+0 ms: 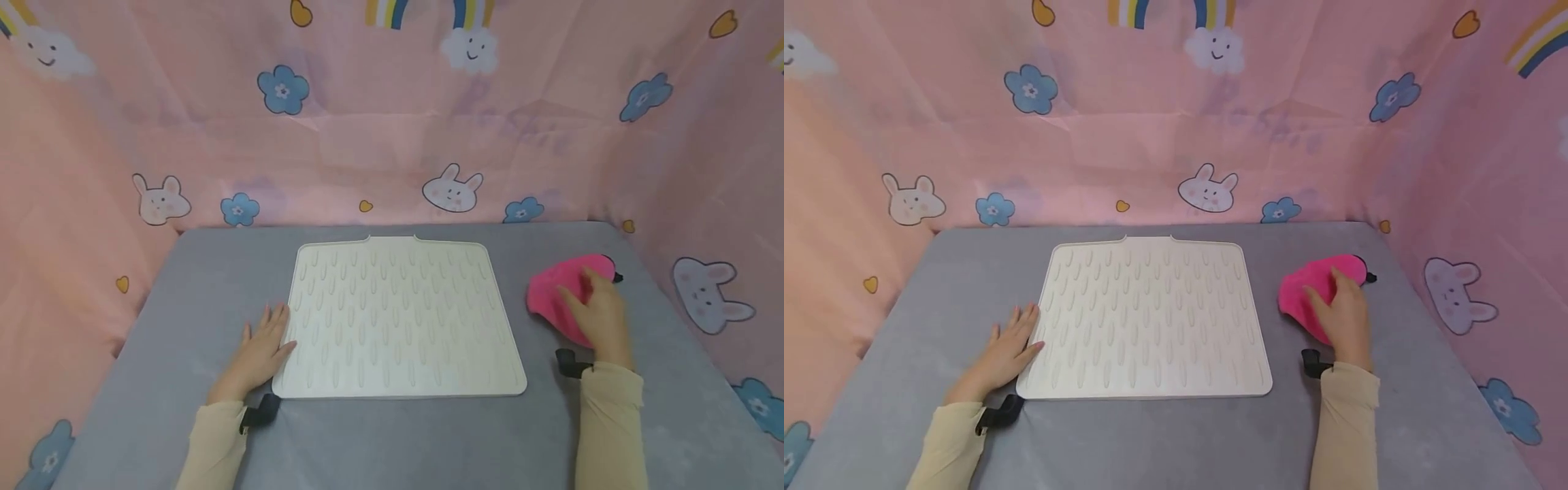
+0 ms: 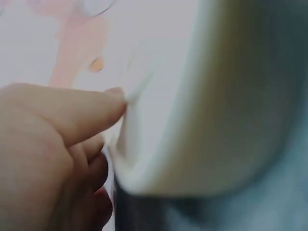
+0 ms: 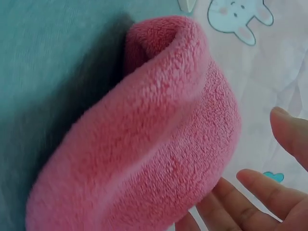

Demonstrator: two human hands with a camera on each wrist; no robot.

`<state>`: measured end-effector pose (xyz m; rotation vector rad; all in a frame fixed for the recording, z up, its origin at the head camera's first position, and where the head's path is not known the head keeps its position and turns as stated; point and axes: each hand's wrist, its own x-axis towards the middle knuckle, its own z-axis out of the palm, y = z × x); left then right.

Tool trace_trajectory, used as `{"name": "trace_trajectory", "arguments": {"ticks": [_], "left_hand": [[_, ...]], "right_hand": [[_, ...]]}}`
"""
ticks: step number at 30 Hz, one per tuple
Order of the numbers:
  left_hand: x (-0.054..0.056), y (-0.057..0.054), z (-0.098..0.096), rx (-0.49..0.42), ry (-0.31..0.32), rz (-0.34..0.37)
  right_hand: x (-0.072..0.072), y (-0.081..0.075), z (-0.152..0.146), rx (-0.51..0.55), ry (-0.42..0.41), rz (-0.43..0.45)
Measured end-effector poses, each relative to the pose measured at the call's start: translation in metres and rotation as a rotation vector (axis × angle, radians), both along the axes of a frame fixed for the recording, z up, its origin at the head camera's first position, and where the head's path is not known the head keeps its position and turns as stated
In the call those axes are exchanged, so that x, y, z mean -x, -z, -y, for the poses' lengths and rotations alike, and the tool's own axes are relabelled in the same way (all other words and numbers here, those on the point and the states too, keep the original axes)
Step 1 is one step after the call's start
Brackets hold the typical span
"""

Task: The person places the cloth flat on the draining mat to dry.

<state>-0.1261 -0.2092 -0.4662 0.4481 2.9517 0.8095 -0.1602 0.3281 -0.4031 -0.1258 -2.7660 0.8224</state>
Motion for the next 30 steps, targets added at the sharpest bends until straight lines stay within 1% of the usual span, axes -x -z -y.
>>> {"name": "trace_trajectory", "arguments": {"ticks": [3,5,8,12,18,25,26,30], "left_hand": [[-0.005,0.004,0.0,-0.062,-0.032,0.019],[-0.006,0.005,0.001,-0.069,-0.042,0.026],[-0.004,0.005,0.0,-0.065,-0.039,0.033],[-0.002,0.002,-0.001,-0.053,-0.038,0.037],[0.001,0.001,-0.005,0.045,-0.039,0.041],[0.0,-0.002,-0.011,0.133,-0.07,0.035],[0.0,-0.001,-0.011,0.141,-0.073,0.036],[-0.003,0.0,-0.009,0.161,-0.089,0.054]], "right_hand": [[-0.001,0.007,0.001,0.036,0.011,-0.032],[-0.003,0.011,0.002,0.062,0.025,-0.046],[-0.007,0.017,0.001,0.075,0.05,-0.06],[-0.009,0.022,0.0,0.05,0.07,-0.077],[-0.006,0.023,0.002,0.055,0.077,-0.11],[-0.002,0.024,0.007,0.025,0.109,-0.067],[-0.001,0.025,0.008,0.024,0.113,-0.07],[0.002,0.034,0.011,0.015,0.122,-0.13]]}}
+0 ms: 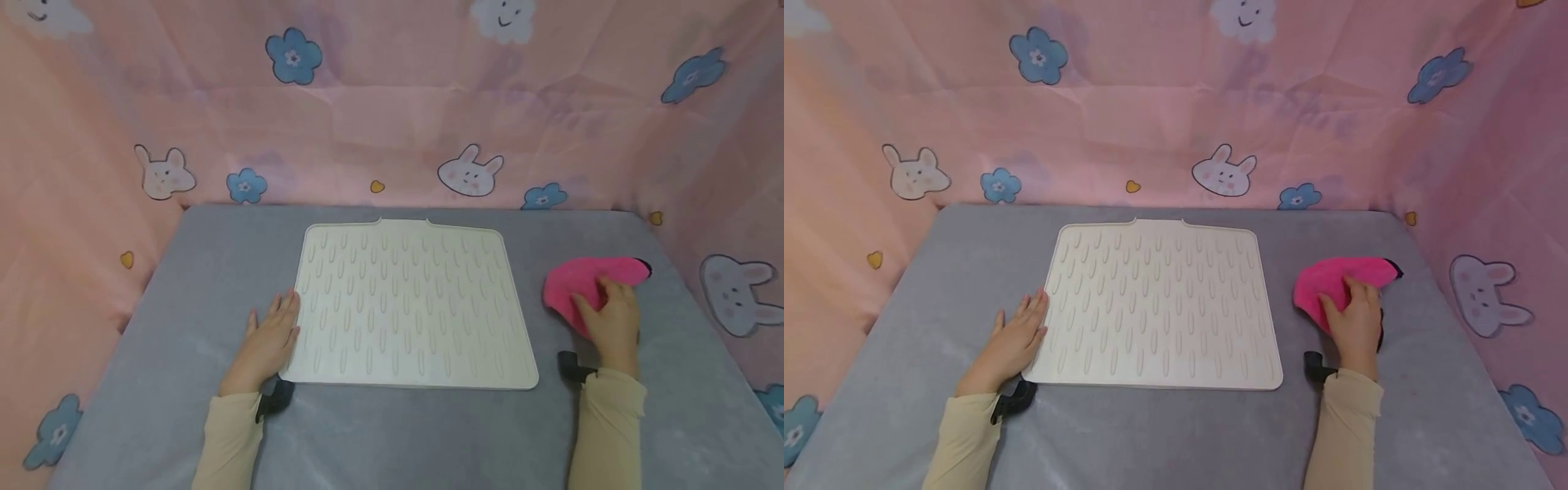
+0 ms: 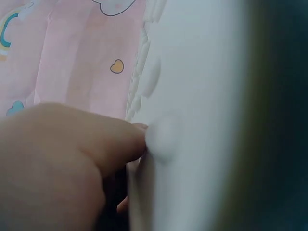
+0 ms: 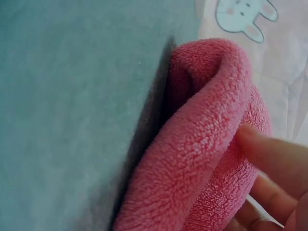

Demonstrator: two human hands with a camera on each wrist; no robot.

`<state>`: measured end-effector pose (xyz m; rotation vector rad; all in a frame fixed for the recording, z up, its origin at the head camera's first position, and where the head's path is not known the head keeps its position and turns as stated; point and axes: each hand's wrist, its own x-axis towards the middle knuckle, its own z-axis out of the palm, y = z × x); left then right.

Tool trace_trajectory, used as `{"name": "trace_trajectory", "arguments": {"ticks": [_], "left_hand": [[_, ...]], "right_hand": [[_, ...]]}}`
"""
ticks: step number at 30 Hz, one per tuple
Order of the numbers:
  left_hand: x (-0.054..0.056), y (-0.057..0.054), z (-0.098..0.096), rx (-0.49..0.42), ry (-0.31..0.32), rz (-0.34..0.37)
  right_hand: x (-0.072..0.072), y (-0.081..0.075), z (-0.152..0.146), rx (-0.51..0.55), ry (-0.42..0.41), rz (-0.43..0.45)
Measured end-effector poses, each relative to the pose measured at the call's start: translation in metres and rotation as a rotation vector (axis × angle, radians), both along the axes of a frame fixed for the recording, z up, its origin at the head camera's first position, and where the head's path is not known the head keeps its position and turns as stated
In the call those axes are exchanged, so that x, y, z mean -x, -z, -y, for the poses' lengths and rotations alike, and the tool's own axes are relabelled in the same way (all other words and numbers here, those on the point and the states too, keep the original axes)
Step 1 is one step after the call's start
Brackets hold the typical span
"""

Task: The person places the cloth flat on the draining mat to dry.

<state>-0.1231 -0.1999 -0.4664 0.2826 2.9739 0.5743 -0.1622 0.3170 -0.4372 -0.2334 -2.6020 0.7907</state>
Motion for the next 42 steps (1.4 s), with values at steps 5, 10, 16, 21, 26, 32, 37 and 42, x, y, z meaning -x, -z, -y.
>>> {"name": "trace_trajectory", "arguments": {"ticks": [5,10,16,21,26,32,37,42], "left_hand": [[-0.004,0.0,0.004,0.003,-0.016,0.015],[-0.003,0.003,0.005,-0.008,-0.004,0.037],[0.001,0.005,0.003,-0.019,0.011,0.034],[0.002,0.004,0.001,-0.014,0.007,0.041],[0.002,0.002,-0.001,-0.02,0.008,0.031],[0.001,0.001,0.0,-0.014,0.012,0.016],[0.001,0.001,0.0,-0.014,0.012,0.019],[0.001,0.0,-0.001,-0.015,0.016,0.021]], "right_hand": [[0.004,0.011,0.001,0.002,0.023,-0.036],[0.004,0.016,0.0,0.01,0.048,-0.064],[0.0,0.014,-0.002,0.022,0.083,-0.086],[-0.002,0.009,-0.001,0.038,0.106,-0.102],[-0.002,0.004,0.0,0.047,0.127,-0.113],[-0.004,-0.002,0.002,0.062,0.146,-0.122],[-0.005,-0.009,0.004,0.105,0.167,-0.178],[-0.006,-0.015,0.007,0.167,0.176,-0.249]]}}
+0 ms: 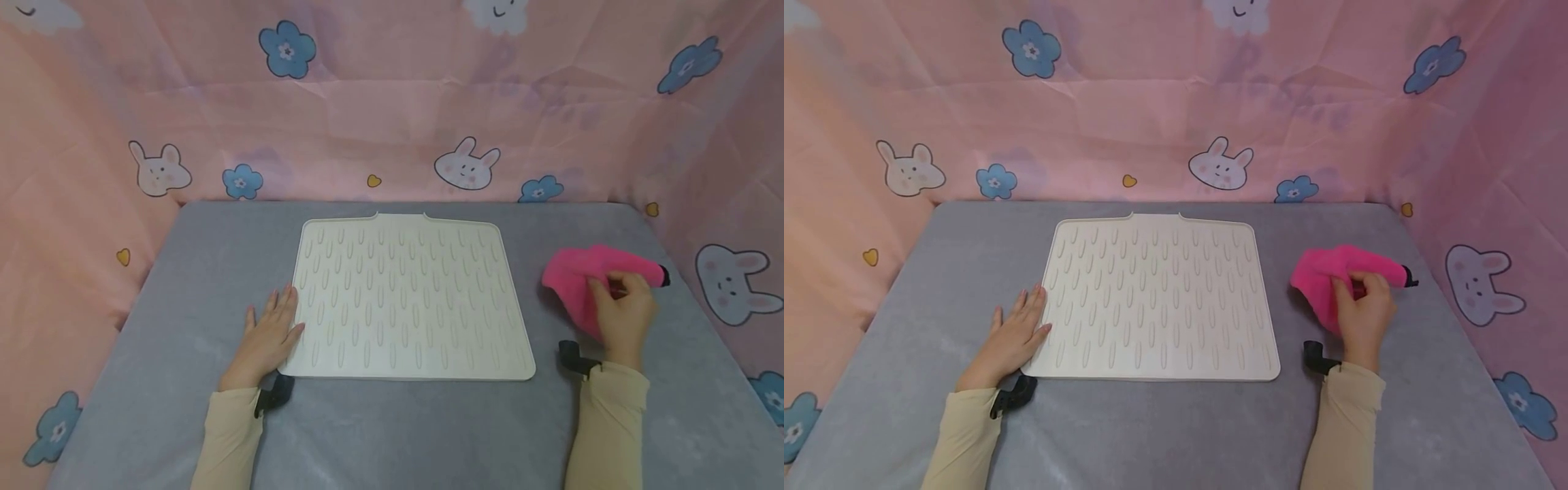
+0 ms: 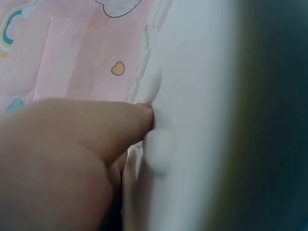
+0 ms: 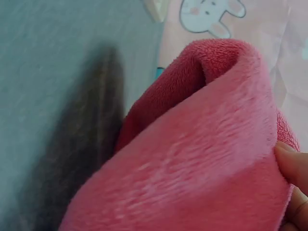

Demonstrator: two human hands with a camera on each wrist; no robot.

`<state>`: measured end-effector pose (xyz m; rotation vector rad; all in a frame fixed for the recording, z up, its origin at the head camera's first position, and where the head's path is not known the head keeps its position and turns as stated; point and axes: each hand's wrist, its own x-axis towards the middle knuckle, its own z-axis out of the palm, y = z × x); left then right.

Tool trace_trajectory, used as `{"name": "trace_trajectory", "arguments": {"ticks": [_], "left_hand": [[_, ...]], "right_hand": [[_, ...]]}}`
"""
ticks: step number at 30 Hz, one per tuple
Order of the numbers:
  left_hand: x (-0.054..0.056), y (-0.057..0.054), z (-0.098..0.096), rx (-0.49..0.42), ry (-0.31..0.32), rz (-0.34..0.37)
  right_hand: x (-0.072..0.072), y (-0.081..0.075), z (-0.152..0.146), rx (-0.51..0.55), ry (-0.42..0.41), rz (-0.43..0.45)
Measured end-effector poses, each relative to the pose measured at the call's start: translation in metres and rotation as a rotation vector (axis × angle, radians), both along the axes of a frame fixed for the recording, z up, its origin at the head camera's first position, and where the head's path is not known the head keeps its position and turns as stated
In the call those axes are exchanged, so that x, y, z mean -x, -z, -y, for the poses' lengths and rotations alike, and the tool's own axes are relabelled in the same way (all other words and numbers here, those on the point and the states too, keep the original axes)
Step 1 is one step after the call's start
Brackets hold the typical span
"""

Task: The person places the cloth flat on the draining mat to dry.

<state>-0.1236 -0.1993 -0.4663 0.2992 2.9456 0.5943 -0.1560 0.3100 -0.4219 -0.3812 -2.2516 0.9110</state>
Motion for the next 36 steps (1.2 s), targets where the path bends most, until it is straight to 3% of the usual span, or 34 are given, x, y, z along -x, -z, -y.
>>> {"name": "trace_trajectory", "arguments": {"ticks": [4,12,25,36], "left_hand": [[0.0,0.0,0.0,0.001,0.002,-0.003],[0.001,0.001,-0.001,0.007,0.001,0.023],[0.001,-0.005,-0.004,0.003,-0.027,0.053],[0.0,-0.002,-0.006,0.007,-0.026,0.07]], "right_hand": [[-0.001,-0.005,0.003,0.01,-0.004,-0.052],[-0.003,-0.019,0.019,0.047,-0.01,-0.071],[0.015,-0.05,0.077,0.006,-0.313,-0.122],[0.022,-0.048,0.117,-0.066,-0.554,-0.183]]}}
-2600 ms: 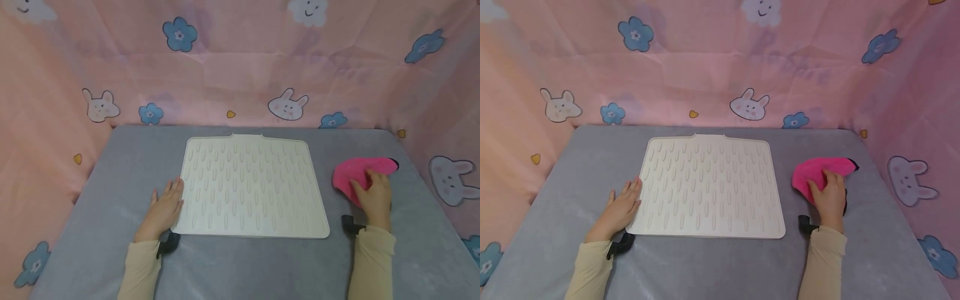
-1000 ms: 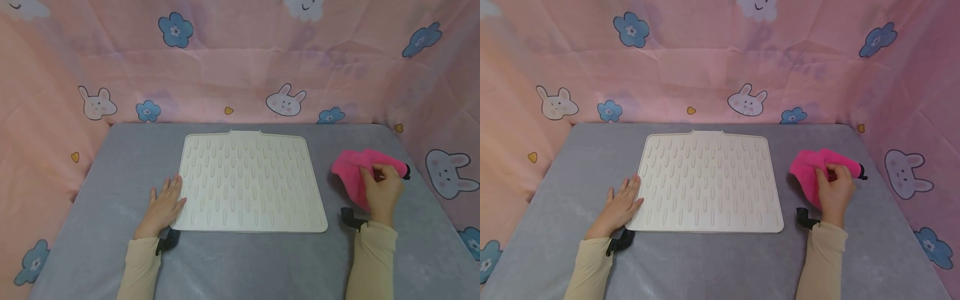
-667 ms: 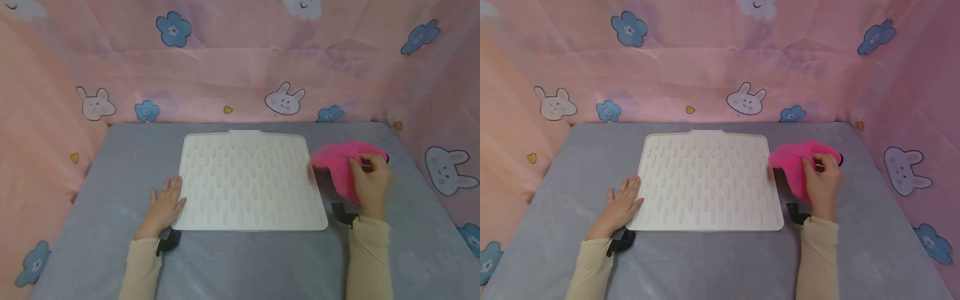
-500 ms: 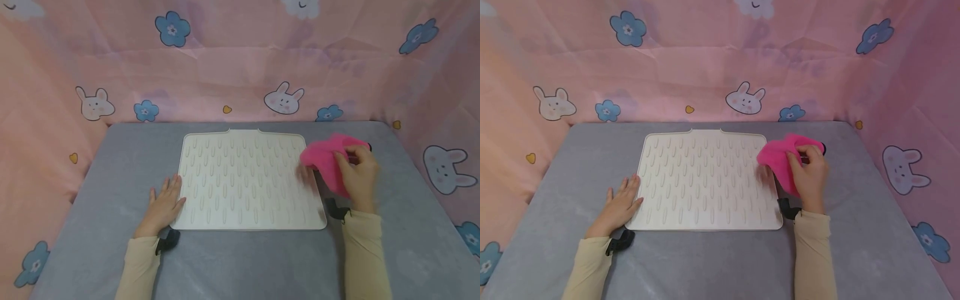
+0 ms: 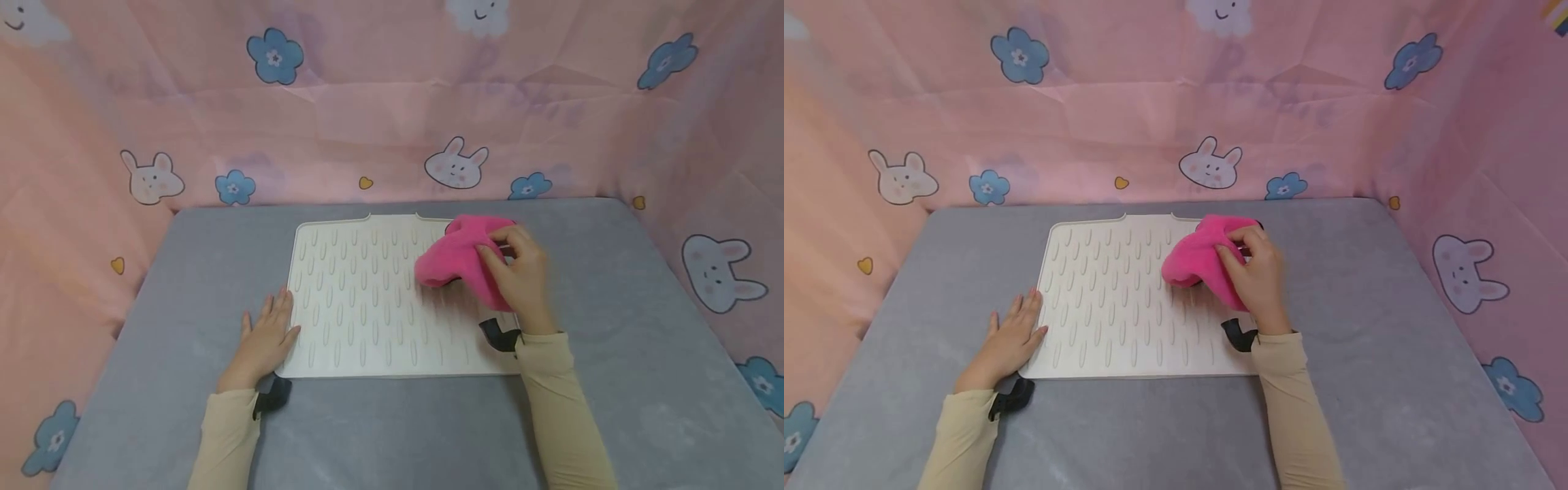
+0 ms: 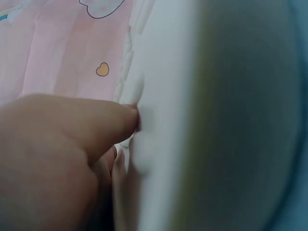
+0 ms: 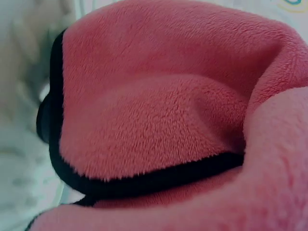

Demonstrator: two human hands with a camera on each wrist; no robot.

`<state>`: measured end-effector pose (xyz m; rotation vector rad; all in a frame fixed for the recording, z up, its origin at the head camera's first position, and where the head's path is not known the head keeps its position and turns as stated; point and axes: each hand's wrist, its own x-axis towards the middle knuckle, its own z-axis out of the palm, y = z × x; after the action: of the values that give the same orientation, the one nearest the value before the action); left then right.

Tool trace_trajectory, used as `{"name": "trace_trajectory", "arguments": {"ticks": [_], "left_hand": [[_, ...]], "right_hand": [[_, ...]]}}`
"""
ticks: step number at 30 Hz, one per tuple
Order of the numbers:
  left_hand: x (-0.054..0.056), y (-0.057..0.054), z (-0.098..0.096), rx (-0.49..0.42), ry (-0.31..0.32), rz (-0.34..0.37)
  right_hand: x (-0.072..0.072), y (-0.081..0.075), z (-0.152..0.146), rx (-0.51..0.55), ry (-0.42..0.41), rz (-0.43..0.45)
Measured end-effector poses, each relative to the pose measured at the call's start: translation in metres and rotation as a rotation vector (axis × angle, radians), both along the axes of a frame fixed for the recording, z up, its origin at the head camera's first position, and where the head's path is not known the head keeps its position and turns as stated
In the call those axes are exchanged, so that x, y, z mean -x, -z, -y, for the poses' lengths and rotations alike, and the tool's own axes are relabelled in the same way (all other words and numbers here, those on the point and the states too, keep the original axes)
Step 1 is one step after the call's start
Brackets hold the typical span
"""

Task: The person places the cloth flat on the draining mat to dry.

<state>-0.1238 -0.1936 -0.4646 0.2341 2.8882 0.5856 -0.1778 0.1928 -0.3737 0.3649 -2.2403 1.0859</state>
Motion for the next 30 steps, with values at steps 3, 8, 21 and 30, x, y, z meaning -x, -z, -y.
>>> {"name": "trace_trajectory", "arguments": {"ticks": [3,8,21,30], "left_hand": [[-0.001,0.001,0.0,0.004,-0.004,0.005],[-0.002,0.0,-0.002,-0.001,-0.01,0.008],[-0.003,-0.002,-0.002,-0.013,-0.019,-0.012],[-0.003,0.0,-0.002,-0.022,-0.013,-0.025]], "right_hand": [[0.001,0.0,0.01,-0.004,-0.023,-0.011],[0.001,-0.003,0.021,0.006,-0.069,-0.027],[0.003,-0.011,0.053,0.004,-0.179,-0.015],[0.002,-0.007,0.069,0.023,-0.29,-0.026]]}}
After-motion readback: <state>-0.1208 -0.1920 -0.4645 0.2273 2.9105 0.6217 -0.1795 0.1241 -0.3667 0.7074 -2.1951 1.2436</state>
